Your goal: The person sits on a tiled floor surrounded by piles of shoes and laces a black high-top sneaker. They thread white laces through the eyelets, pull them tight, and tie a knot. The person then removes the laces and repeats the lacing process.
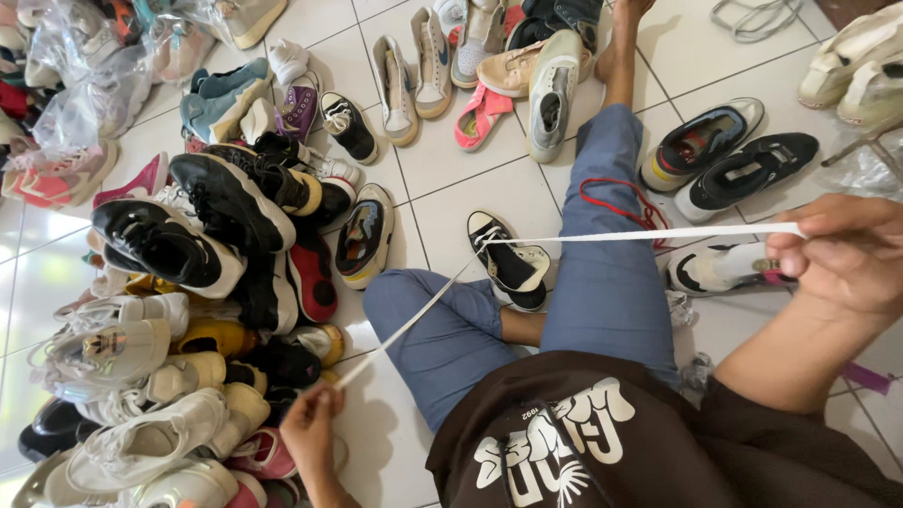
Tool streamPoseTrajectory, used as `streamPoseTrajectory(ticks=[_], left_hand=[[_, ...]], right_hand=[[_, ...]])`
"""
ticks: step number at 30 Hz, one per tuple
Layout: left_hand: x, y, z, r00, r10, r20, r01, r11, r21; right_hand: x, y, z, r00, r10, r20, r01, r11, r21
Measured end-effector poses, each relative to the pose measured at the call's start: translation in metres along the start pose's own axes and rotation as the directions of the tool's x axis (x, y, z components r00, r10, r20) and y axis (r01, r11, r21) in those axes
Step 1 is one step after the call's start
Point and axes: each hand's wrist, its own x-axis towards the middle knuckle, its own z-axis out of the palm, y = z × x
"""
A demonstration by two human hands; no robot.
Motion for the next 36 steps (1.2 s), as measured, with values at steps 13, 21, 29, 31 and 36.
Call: streamPoseTrajectory(ticks=[13,21,29,31,36], left_hand=[[-0.045,0.212,0.226,0.517,0.605,0.606,-0.299,0.791,-0.534],[-0.040,0.220,0.217,0.620,0.336,0.709,-0.283,0.939,-0.198],[-0.044,0.242,0.178,0.620,0.467,0.630,-0.611,0.792,0.015],[-0.046,0.247,0.170,0.631,0.479,0.610,-0.615,0.789,0.017],[-0.051,0.246,0.162,0.651,0.500,0.571,-0.615,0.788,0.011]], right_hand=[[0.077,0.021,0.205,0.780,0.182,0.598,0.094,0.912,-0.400],[0.083,0.044,0.186,0.817,0.287,0.500,0.140,0.742,-0.655],[0.083,0.057,0.190,0.799,0.254,0.546,-0.098,0.949,-0.298],[0.077,0.069,0.188,0.829,0.247,0.501,-0.102,0.949,-0.299],[0.078,0.070,0.199,0.884,0.187,0.428,-0.083,0.965,-0.250]])
